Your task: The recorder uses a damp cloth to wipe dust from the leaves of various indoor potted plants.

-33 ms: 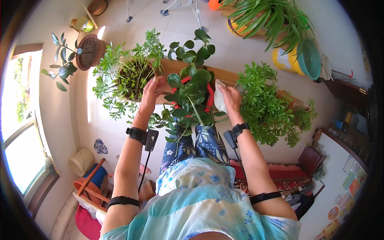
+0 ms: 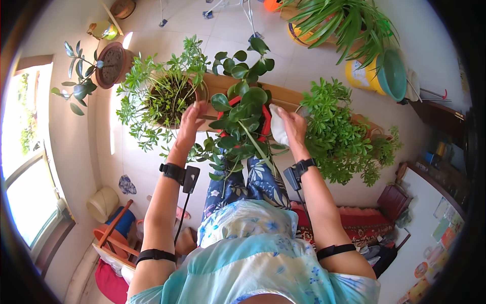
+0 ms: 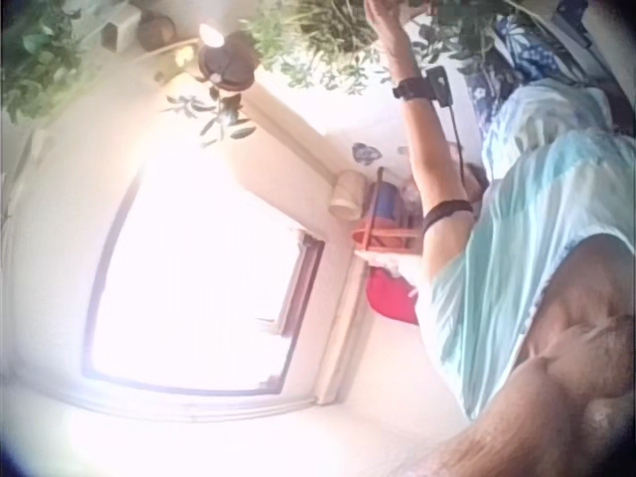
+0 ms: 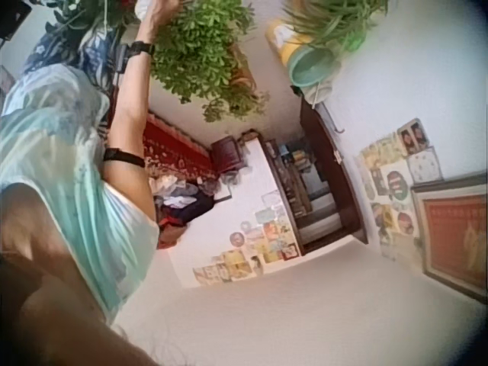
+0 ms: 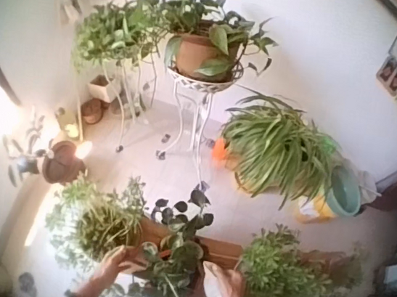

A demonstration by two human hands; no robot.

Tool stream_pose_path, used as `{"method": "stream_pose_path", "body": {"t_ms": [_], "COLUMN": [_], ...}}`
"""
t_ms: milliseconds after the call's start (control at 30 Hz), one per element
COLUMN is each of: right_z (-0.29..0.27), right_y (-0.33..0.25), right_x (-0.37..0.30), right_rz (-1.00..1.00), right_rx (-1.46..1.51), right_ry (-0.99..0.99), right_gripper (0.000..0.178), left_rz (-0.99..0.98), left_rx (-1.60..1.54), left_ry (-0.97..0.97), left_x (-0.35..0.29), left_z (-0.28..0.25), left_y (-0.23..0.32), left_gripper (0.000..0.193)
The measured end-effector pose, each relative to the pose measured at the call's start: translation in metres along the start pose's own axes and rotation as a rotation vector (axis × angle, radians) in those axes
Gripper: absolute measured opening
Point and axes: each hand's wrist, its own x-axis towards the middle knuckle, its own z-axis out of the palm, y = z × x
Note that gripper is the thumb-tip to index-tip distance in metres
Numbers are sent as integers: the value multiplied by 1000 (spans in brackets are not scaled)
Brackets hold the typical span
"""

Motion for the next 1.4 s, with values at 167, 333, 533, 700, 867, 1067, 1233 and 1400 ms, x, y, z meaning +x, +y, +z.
{"method": "stream_pose_path", "body": {"t_ms": [167, 333, 533, 700, 867, 1067, 1233, 1400], "right_z": [-2, 10, 23, 24, 28, 18, 25, 41], "right_y": [41, 60, 50, 62, 74, 58, 60, 84], "right_x": [-1, 24, 37, 37, 41, 37, 37, 39], "right_rz": [1, -123, -92, 61, 110, 54, 132, 137], "right_rx": [-237, -406, -204, 117, 272, 216, 349, 453], "right_ry": [-322, -358, -548, -594, -625, -547, -576, -562], "right_gripper": [50, 43, 59, 58, 56, 50, 57, 63], "left_rz": [-151, -54, -22, -107, 22, -1, -45, -75], "left_rx": [102, -5, 422, 560, 559, 225, 357, 284], "left_ry": [-56, -206, -3, 89, 88, 110, 57, 9], "left_x": [5, 17, 29, 25, 19, 24, 52, 43], "left_z": [-30, 13, 4, 15, 15, 34, 30, 34], "left_y": [-95, -95, -117, -105, -100, -57, -64, -48], "left_gripper": [56, 28, 20, 22, 29, 25, 25, 24]}}
